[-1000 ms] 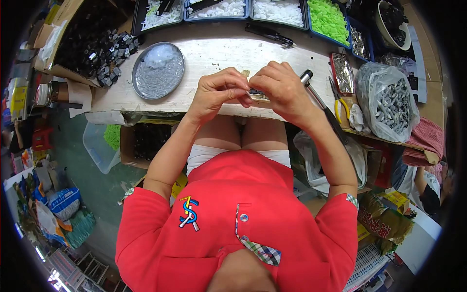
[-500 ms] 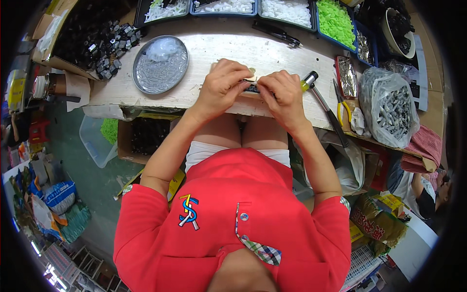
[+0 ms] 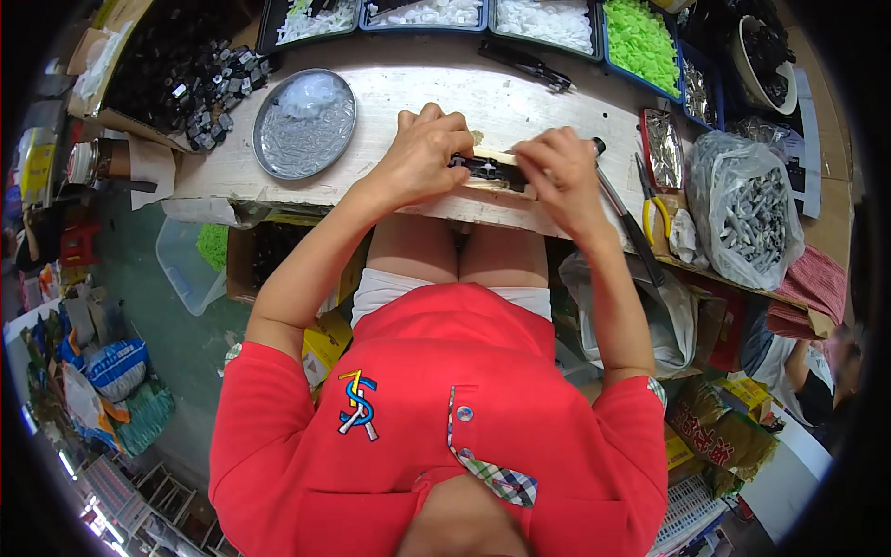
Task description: Manually assemble small plastic toy components at a factory workbench using a jig and hand tools.
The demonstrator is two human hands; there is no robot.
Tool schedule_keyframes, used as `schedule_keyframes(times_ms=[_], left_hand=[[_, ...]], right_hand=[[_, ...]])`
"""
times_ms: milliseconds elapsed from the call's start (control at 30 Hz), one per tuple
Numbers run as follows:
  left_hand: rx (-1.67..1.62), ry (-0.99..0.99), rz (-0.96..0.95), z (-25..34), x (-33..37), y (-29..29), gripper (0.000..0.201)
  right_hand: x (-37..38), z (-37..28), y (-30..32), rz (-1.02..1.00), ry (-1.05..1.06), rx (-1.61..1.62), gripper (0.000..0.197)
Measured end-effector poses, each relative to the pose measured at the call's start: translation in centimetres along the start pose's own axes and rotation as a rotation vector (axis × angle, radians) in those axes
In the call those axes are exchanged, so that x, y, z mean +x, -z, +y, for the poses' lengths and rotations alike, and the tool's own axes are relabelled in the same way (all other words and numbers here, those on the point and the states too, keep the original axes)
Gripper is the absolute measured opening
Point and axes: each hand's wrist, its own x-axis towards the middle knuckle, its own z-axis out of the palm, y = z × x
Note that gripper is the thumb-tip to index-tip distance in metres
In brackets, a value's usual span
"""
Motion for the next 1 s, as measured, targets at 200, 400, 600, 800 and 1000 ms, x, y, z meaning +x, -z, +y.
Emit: schedule_keyframes(times_ms=[200, 400, 600, 800, 1000], left_hand=[[-0.057, 0.003, 0.062, -0.2, -0.6, -0.5, 0.02], [-0.096, 0.104, 0.041, 0.2, -0.3, -0.4, 0.025], [-0.104, 0.018, 0.103, -0.2, -0.7, -0.6, 0.031], [-0.117, -0.002, 0.096, -1.0, -1.2, -0.8, 0.034], [-0.145, 0.001, 0.107, -1.2, -1.3, -1.0, 0.033]], right_hand=[[-1.9, 2.5, 3.4, 0.053, -0.081, -0.041, 0.009], [-1.0, -0.4, -0.5, -0.039, 0.083, -0.049, 0.007], [0.5, -0.6, -2.5, -0.04, 0.156, -0.092, 0.003], [1.2, -1.5, -2.7, -0.03, 0.194, -0.119, 0.006], [0.9, -2.2, -3.4, -0.103, 0.173, -0.077, 0.005]])
